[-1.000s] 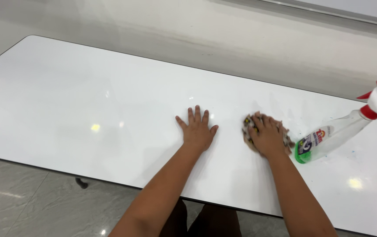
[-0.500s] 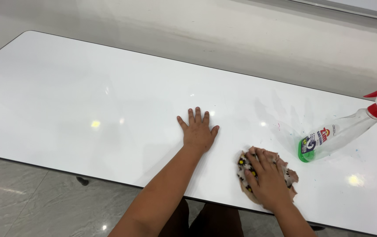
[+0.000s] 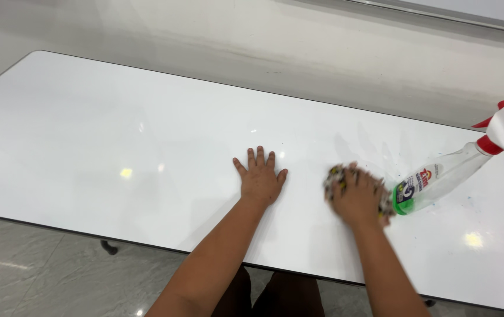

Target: The person wipes a white table with a patterned cloth and a spray bottle of cleaner, spraying liquid onto the surface and moving the cloth in circular motions to scrub several spots.

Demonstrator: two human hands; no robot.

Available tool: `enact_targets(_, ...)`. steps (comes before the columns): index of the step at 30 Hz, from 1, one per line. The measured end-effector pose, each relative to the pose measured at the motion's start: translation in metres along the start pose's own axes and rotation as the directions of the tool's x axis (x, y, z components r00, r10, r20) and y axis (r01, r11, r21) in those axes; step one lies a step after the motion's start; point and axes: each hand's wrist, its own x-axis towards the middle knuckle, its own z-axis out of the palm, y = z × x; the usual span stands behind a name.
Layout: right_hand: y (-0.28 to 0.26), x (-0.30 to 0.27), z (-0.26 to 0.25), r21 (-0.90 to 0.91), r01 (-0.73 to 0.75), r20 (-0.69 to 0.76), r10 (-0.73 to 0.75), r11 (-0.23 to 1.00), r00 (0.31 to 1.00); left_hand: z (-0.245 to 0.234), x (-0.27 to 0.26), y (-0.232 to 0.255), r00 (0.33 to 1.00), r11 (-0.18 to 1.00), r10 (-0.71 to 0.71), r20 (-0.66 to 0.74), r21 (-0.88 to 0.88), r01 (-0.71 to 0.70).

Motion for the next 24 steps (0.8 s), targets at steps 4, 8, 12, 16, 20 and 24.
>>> enact_targets(4,-0.012,-0.059,-0.023,-0.007,0.035,0.045,-0.035,0.999,0.998,0.001,0.0,0.0,1.0,1.0,-0.008,0.004,0.002,0.008)
enact_targets(8,-0.007,-0.034,-0.017,0.012,-0.065,0.149,0.063,0.998,0.987,0.001,0.002,0.001,1.0,1.0,-0.011,0.022,0.003,0.011)
enact_targets(12,0.004,0.03,-0.005,-0.015,-0.14,0.172,0.14,0.99,0.975,0.001,0.001,0.0,1.0,1.0,-0.008,0.012,0.0,0.008)
enact_targets(16,-0.002,0.048,-0.002,-0.013,-0.209,0.203,0.207,0.978,0.957,0.0,0.0,-0.001,1.0,1.0,-0.004,0.008,-0.002,0.004)
enact_targets(20,-0.011,0.0,-0.009,-0.066,-0.091,0.118,0.099,0.994,0.988,0.0,0.0,0.0,1.0,1.0,-0.009,0.016,-0.006,0.009)
enact_targets(24,-0.016,-0.055,-0.02,0.006,-0.033,0.12,0.032,0.999,0.992,0.0,0.001,0.0,1.0,1.0,-0.005,0.017,-0.006,0.005)
